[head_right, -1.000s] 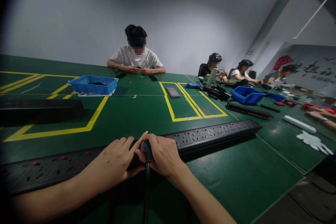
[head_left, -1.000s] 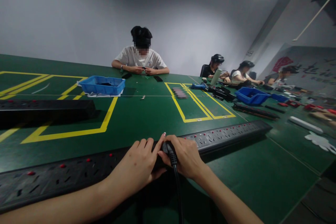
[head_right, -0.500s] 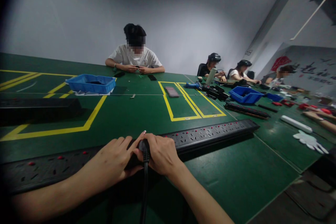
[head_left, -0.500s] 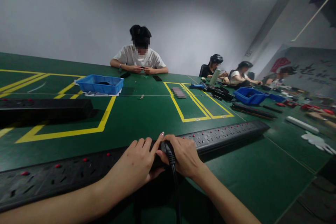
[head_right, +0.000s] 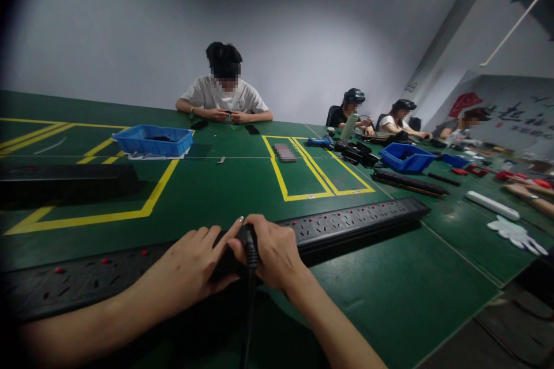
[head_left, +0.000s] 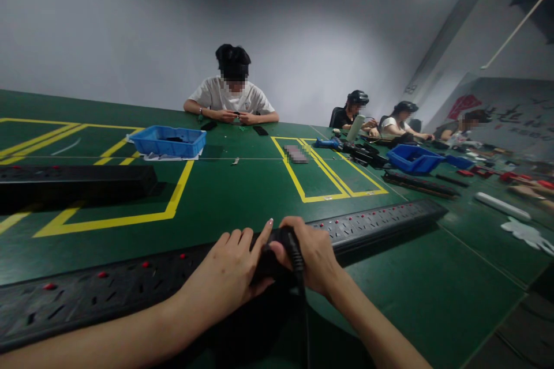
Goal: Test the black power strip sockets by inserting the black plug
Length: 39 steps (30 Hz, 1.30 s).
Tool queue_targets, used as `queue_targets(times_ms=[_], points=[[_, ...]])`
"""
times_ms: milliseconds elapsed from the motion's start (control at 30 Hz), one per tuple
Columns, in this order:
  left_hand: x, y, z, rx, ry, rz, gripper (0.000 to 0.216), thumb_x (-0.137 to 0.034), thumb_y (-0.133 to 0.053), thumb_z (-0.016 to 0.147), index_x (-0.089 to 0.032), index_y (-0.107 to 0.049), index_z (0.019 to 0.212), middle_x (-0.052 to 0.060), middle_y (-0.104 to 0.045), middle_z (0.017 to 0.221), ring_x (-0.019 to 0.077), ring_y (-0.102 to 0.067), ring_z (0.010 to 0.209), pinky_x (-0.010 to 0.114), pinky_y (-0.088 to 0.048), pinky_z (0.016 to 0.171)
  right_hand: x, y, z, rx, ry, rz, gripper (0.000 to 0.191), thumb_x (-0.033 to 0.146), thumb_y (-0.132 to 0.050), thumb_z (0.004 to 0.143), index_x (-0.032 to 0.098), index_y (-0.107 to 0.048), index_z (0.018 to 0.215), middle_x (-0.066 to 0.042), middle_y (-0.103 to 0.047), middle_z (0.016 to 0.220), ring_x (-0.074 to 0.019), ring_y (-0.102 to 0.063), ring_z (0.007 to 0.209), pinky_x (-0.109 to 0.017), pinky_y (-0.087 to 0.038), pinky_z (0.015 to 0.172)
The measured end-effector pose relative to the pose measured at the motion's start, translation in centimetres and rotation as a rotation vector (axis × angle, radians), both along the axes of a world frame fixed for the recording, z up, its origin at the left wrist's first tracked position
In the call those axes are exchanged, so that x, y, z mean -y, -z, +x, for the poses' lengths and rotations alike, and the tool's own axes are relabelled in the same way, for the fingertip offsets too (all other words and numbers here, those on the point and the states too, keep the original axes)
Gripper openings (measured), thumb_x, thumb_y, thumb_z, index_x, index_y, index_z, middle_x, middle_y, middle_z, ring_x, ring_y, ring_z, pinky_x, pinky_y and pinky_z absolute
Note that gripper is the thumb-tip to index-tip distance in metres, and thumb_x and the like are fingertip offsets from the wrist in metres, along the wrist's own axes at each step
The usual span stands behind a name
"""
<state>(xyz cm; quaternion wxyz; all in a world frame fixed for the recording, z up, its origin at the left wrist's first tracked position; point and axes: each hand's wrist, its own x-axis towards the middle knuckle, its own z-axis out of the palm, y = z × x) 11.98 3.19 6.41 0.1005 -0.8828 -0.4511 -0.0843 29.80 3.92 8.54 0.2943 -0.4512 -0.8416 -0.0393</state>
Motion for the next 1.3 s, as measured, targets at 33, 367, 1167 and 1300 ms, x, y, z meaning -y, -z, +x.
queue_targets(times_ms=[33, 367, 1167, 1300], points=[[0.0, 0.0, 0.0, -0.003, -0.003, 0.002, 0.067, -0.047, -0.036, 0.081, -0.014, -0.017, 0.137, 0.01, -0.052, 0.089, 0.0226, -0.047, 0.078, 0.035, -0.036, 0.069, 0.2, -0.6, 0.5, -0.085, 0.039, 0.037, 0.027, 0.042, -0.042, 0.085, 0.018, -0.046, 0.096, -0.002, -0.059, 0.07, -0.013, -0.056, 0.058, -0.022, -0.039, 0.055], [0.0, -0.1, 0.2, -0.022, -0.013, -0.008, 0.067, -0.048, -0.034, 0.082, -0.015, -0.015, 0.137, 0.01, -0.051, 0.088, 0.0226, -0.047, 0.078, 0.036, -0.037, 0.07, -0.4, -1.1, 3.1, -0.3, 0.231, 0.118, 0.022, 0.038, -0.047, 0.082, 0.02, -0.048, 0.094, 0.001, -0.055, 0.068, -0.0101, -0.052, 0.053, -0.02, -0.037, 0.053], [0.0, -0.1, 0.1, -0.012, -0.005, 0.0, 0.07, -0.047, -0.041, 0.079, -0.015, -0.017, 0.137, 0.01, -0.052, 0.088, 0.0223, -0.048, 0.079, 0.035, -0.036, 0.071, -0.6, -1.4, 3.1, 0.146, 0.036, -0.164, 0.023, 0.04, -0.038, 0.088, 0.02, -0.048, 0.096, 0.0, -0.058, 0.069, -0.013, -0.056, 0.059, -0.021, -0.034, 0.056], [-0.1, -0.1, 0.1, -0.006, -0.005, -0.007, 0.07, -0.047, -0.039, 0.08, -0.015, -0.016, 0.137, 0.009, -0.052, 0.088, 0.0226, -0.048, 0.08, 0.035, -0.036, 0.071, -0.8, -1.3, 3.2, 0.129, 0.012, -0.201, 0.022, 0.039, -0.039, 0.088, 0.02, -0.048, 0.096, 0.001, -0.057, 0.068, -0.0123, -0.055, 0.058, -0.021, -0.034, 0.055]])
